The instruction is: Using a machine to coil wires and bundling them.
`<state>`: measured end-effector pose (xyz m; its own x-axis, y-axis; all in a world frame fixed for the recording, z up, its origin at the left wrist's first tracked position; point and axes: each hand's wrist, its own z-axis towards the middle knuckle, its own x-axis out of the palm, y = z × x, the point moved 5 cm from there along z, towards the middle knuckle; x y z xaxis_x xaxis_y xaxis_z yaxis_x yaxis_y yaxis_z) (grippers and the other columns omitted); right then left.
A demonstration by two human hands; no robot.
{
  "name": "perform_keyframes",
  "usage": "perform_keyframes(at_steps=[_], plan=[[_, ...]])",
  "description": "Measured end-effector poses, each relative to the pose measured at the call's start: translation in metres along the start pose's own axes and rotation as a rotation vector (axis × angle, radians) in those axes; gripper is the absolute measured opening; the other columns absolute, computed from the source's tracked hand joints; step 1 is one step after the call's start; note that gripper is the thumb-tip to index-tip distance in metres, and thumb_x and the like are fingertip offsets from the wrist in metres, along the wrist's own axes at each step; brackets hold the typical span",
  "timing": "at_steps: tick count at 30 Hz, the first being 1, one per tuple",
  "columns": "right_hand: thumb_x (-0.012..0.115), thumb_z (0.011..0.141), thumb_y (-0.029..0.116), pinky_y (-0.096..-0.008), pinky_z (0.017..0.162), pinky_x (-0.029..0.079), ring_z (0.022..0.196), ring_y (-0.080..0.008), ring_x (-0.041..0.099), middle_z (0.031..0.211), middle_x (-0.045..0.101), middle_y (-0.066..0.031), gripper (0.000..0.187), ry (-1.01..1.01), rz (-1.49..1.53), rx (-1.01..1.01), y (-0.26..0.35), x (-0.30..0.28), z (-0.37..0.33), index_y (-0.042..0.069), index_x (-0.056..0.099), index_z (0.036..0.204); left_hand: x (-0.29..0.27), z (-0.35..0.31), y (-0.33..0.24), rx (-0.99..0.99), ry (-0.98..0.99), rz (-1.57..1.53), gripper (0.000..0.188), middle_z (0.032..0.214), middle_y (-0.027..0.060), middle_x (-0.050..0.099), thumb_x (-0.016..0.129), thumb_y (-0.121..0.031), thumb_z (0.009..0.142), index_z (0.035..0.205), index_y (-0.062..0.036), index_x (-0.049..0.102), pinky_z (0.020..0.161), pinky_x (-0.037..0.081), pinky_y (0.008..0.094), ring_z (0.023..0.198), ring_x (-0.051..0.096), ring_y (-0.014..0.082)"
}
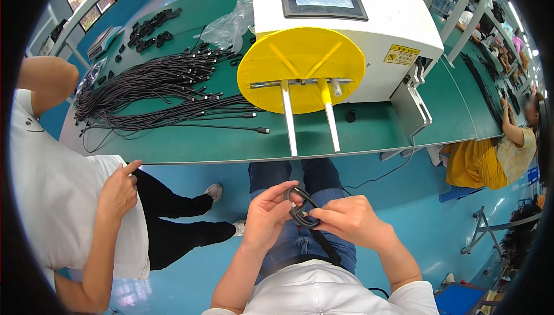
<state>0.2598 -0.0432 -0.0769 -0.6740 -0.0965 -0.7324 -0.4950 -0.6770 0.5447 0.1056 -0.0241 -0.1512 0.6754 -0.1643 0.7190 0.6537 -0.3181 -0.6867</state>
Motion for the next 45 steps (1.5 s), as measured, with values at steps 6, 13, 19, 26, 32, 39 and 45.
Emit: perform_keyframes(at_steps=[6,13,19,26,32,39,45], plan=[[0.075,0.060,0.010,-0.0322,0.046,0.044,0.053,-0.0204,0.055,0.061,0.050,-0.0042,0.026,-0.075,-0.098,-0.002,0.003,0.013,-0.001,0.007,0.059,0.081,0.003,0.001,-0.005,-0.005,-0.053,0.053,0.040,0.097,0.0091,0.062,0.059,-0.002,0.086,0.124,0.0049,0.050,0.074,0.054,0.0253,0.088,0.061,0.0144],[0.074,0.057,0.007,-0.0318,0.044,0.042,0.050,-0.0199,0.054,0.059,0.048,-0.0031,0.023,-0.099,-0.171,-0.005,0.010,0.026,-0.001,0.007,0.057,0.073,0.004,-0.001,-0.013,-0.019,-0.080,0.144,0.039,0.095,0.0089,0.061,0.056,0.004,0.084,0.123,0.0040,0.050,0.073,0.054,0.0258,0.087,0.061,0.0148],[0.075,0.064,0.006,-0.0317,0.061,0.050,0.073,-0.0229,0.061,0.083,0.056,-0.0084,0.037,-0.050,-0.030,0.225,0.006,0.034,-0.004,0.005,0.056,0.096,0.004,-0.007,-0.019,0.174,-0.075,0.385,0.052,0.098,0.0096,0.060,0.061,0.011,0.078,0.127,0.0018,0.047,0.078,0.053,0.0281,0.088,0.060,0.0162],[0.072,0.076,0.006,-0.0344,0.086,0.051,0.109,-0.0244,0.056,0.125,0.050,-0.0159,0.070,-0.003,0.870,0.606,-0.024,0.066,-0.009,0.001,0.033,0.135,0.011,-0.010,-0.017,0.147,-0.046,0.468,0.059,0.098,0.0097,0.060,0.065,0.012,0.074,0.129,0.0015,0.044,0.083,0.051,0.0293,0.090,0.060,0.0173],[0.069,0.077,0.005,-0.0324,0.086,0.050,0.109,-0.0207,0.056,0.128,0.050,-0.0128,0.072,0.068,1.181,0.741,-0.025,0.074,-0.006,-0.002,0.031,0.137,0.003,-0.012,-0.023,0.079,-0.088,0.497,0.052,0.095,0.0092,0.063,0.066,0.007,0.076,0.125,0.0027,0.049,0.082,0.050,0.0261,0.087,0.061,0.0149],[0.069,0.077,0.006,-0.0293,0.087,0.049,0.104,-0.0169,0.057,0.125,0.052,-0.0111,0.069,0.098,1.223,0.752,-0.025,0.078,-0.001,-0.002,0.034,0.136,0.002,-0.006,-0.028,0.085,0.024,0.743,0.045,0.095,0.0092,0.063,0.064,0.006,0.077,0.122,0.0038,0.054,0.078,0.050,0.0246,0.084,0.060,0.0120],[0.070,0.075,0.005,-0.0289,0.087,0.048,0.103,-0.0154,0.057,0.123,0.053,-0.0103,0.071,0.069,1.049,0.720,-0.031,0.077,-0.006,0.000,0.035,0.137,-0.002,-0.001,-0.024,0.020,0.039,0.671,0.048,0.097,0.0099,0.062,0.064,0.008,0.077,0.124,0.0040,0.052,0.074,0.051,0.0232,0.083,0.059,0.0112]])
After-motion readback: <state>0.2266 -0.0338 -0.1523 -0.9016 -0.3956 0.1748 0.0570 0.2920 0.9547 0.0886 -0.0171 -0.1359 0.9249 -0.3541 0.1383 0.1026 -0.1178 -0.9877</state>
